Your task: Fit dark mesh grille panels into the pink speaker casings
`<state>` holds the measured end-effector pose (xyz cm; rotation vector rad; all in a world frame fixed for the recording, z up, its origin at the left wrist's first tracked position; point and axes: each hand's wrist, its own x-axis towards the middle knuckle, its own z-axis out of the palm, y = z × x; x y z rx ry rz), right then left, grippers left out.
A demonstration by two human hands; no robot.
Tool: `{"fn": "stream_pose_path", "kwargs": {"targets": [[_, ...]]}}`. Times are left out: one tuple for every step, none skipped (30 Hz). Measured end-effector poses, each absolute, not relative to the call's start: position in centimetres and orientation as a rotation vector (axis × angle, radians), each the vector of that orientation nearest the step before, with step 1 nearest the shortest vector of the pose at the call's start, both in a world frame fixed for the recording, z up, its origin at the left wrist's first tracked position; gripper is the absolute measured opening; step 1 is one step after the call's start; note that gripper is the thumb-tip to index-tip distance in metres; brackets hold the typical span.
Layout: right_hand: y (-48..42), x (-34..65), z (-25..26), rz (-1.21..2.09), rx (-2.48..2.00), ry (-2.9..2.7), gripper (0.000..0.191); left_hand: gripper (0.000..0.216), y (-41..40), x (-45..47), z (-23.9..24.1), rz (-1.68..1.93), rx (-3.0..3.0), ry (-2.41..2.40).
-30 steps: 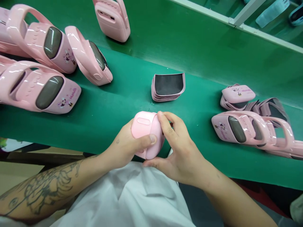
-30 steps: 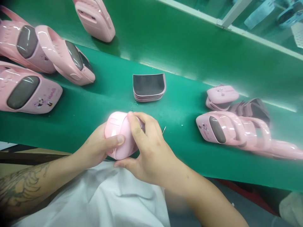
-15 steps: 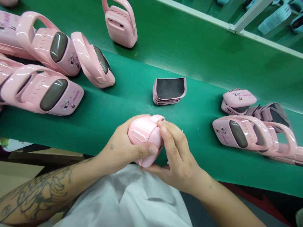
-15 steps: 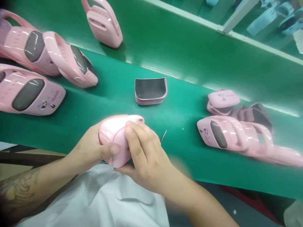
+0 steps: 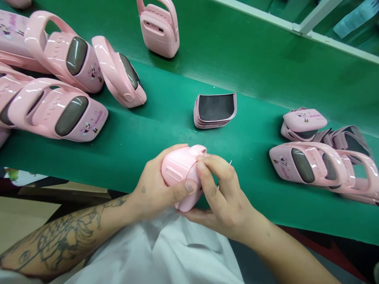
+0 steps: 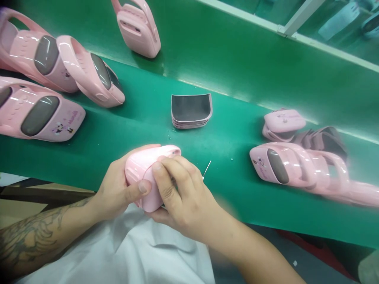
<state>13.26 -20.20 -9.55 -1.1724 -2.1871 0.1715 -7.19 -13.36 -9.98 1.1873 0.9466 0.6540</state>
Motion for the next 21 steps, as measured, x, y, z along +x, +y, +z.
{"fn": "stream_pose_path", "kwargs": {"targets": [[-20.2, 13.2, -9.6, 0.169, -1.17, -2.184, 0.102, 0.089, -13.4, -7.2, -10.1, 0.653, 1.192, 0.955], [-20.2, 13.1, -9.6, 0.17, -1.171, -2.18, 0.102, 0.089, -13.5, -7.3, -10.2, 0.652, 1.194, 0.959], [-20.2, 13.1, -9.6, 0.175, -1.173, -2.172, 0.102, 0.088, -13.6, -7.2, -10.3, 0.654, 1.192, 0.96], [-20.2, 13.0, -9.6, 0.183, -1.177, -2.16, 0.102, 0.088, -13.6, -7.2, -10.3, 0.655, 1.185, 0.958], [-20.3, 12.9, -9.7, 0.199, -1.185, -2.146, 0.102, 0.087, -13.5, -7.1, -10.3, 0.651, 1.173, 0.955], [-20.3, 12.8, -9.7, 0.219, -1.195, -2.132, 0.102, 0.086, -13.5, -7.0, -10.2, 0.643, 1.159, 0.949], [-20.3, 12.8, -9.7, 0.241, -1.209, -2.113, 0.102, 0.085, -13.4, -6.8, -10.2, 0.631, 1.145, 0.939], [-20.3, 12.8, -9.7, 0.264, -1.224, -2.092, 0.102, 0.084, -13.3, -6.6, -10.0, 0.617, 1.133, 0.932], [-20.3, 12.8, -9.7, 0.287, -1.237, -2.073, 0.102, 0.082, -13.1, -6.4, -9.9, 0.605, 1.127, 0.929], [-20.3, 12.8, -9.6, 0.31, -1.25, -2.057, 0.102, 0.081, -13.0, -6.2, -9.8, 0.596, 1.126, 0.93], [-20.2, 12.9, -9.6, 0.333, -1.262, -2.043, 0.102, 0.079, -12.9, -6.0, -9.7, 0.594, 1.128, 0.937], [-20.2, 12.9, -9.6, 0.354, -1.276, -2.033, 0.102, 0.077, -12.8, -5.8, -9.6, 0.595, 1.129, 0.951], [-20.1, 13.0, -9.5, 0.376, -1.289, -2.028, 0.102, 0.075, -12.6, -5.7, -9.5, 0.597, 1.125, 0.965], [-20.1, 13.0, -9.5, 0.392, -1.296, -2.025, 0.102, 0.073, -12.6, -5.5, -9.5, 0.599, 1.115, 0.972], [-20.0, 13.0, -9.5, 0.403, -1.3, -2.023, 0.102, 0.07, -12.5, -5.4, -9.5, 0.601, 1.099, 0.967], [-19.9, 13.1, -9.5, 0.412, -1.304, -2.02, 0.102, 0.067, -12.4, -5.3, -9.5, 0.602, 1.078, 0.955], [-19.8, 13.1, -9.6, 0.418, -1.306, -2.017, 0.103, 0.065, -12.4, -5.2, -9.5, 0.602, 1.057, 0.936], [-19.7, 13.1, -9.6, 0.422, -1.31, -2.013, 0.103, 0.063, -12.3, -5.1, -9.5, 0.603, 1.038, 0.916], [-19.7, 13.1, -9.6, 0.423, -1.32, -2.009, 0.104, 0.061, -12.3, -5.1, -9.6, 0.603, 1.024, 0.9], [-19.6, 13.1, -9.7, 0.421, -1.333, -2.005, 0.105, 0.058, -12.3, -5.1, -9.7, 0.603, 1.014, 0.891], [-19.6, 13.1, -9.8, 0.413, -1.338, -2.007, 0.106, 0.055, -12.3, -5.2, -9.9, 0.602, 1.004, 0.884]]}}
